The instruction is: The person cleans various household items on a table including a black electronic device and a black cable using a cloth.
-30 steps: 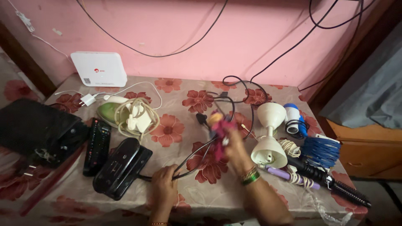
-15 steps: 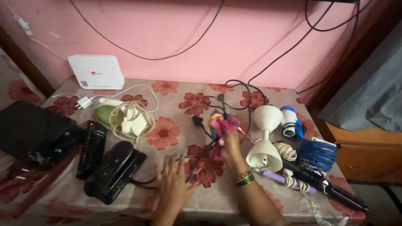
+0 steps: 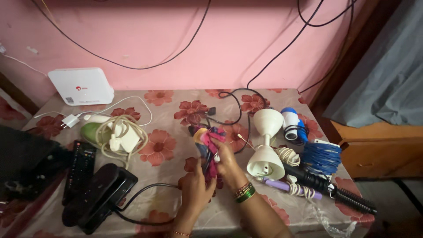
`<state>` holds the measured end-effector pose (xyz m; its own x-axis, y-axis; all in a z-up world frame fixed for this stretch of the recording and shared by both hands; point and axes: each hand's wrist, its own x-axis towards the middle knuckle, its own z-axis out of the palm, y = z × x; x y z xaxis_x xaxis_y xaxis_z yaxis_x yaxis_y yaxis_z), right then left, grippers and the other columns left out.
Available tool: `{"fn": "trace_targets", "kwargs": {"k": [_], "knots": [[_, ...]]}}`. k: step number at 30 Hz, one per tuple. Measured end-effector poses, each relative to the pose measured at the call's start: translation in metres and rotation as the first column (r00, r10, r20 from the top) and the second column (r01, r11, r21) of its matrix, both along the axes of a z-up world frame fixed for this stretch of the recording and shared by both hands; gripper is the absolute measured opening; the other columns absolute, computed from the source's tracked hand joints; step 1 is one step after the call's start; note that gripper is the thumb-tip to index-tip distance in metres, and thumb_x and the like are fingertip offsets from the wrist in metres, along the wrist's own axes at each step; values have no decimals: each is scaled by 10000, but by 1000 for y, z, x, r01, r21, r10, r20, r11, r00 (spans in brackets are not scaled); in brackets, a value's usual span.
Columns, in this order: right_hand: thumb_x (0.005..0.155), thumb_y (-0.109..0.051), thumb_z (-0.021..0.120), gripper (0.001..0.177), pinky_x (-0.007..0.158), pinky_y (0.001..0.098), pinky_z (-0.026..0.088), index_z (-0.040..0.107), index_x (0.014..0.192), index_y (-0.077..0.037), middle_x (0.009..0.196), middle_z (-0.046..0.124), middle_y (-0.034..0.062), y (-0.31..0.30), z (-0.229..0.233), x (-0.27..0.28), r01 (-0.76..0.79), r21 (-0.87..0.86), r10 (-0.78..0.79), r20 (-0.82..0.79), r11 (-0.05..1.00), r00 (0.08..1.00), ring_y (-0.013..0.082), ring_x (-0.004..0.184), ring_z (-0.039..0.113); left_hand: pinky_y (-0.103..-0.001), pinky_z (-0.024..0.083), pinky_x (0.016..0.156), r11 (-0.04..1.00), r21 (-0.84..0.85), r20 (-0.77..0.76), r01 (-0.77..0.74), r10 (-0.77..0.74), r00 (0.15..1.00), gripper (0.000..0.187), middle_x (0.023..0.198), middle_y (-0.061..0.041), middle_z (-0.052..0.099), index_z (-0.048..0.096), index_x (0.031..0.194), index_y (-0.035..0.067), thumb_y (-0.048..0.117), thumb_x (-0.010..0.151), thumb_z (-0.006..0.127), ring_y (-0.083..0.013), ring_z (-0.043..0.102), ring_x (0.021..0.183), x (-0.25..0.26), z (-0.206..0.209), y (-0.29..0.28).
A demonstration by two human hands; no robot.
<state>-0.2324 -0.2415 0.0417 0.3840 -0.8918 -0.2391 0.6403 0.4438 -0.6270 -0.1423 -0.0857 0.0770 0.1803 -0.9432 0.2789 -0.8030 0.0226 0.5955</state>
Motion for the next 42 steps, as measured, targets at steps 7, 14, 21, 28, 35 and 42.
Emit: {"fn": "trace_targets", "kwargs": {"k": [7, 14, 21, 28, 35, 42], "knots": [[924, -256, 599, 335, 587, 398, 627, 679, 1177, -50, 945, 757, 166, -69, -17, -54, 42, 94, -57, 161, 995, 985, 309, 730, 764, -523, 516, 660, 956, -214, 33, 201, -199, 980, 269, 888, -174, 705, 645, 1125, 102, 251, 906, 696, -405, 668, 790, -8, -39, 36], [982, -251, 660, 262, 537, 385, 613, 692, 1165, -68, 850, 766, 116, -77, -43, -64, 12, -2, -11, 274, 1000, 962, 258, 632, 729, -495, 505, 675, 966, -117, 86, 233, -223, 971, 208, 842, -124, 701, 678, 1117, 137, 224, 931, 644, -340, 684, 789, 23, -81, 8], [888, -68, 677, 350, 847, 355, 628, 636, 1233, -24, 1113, 727, 108, -39, 3, -51, 108, -245, -39, 272, 963, 962, 227, 968, 729, -530, 414, 999, 992, -118, 498, -44, 97, 862, 345, 1089, -84, 688, 671, 1196, 201, 105, 883, 564, -317, 605, 1105, 98, -43, -28], [866, 28, 717, 403, 860, 340, 625, 604, 1253, 23, 1103, 716, 123, -22, 14, -28, 170, -300, -166, 41, 939, 985, 247, 961, 733, -613, 357, 1040, 960, -271, 455, 68, 66, 888, 656, 1157, -189, 642, 563, 1237, 54, 207, 632, 765, -387, 567, 1100, 84, -33, -43], [869, 42, 680, 385, 846, 349, 622, 614, 1244, -16, 1105, 721, 109, -6, 2, -4, 76, -359, -96, -38, 930, 995, 225, 954, 725, -529, 486, 814, 946, -286, -236, 152, -224, 946, 492, 1034, -227, 653, 489, 1242, 3, 253, 884, 717, -434, 625, 966, 20, -54, -67], [887, -2, 669, 330, 815, 325, 596, 647, 1213, -51, 1089, 727, 81, -20, 17, -24, 190, -232, -213, -77, 954, 974, 191, 944, 719, -523, 498, 614, 980, -137, -75, 145, -156, 985, 241, 833, -199, 673, 565, 1080, 29, 259, 1007, 569, -417, 665, 762, 9, -45, -39]]}}
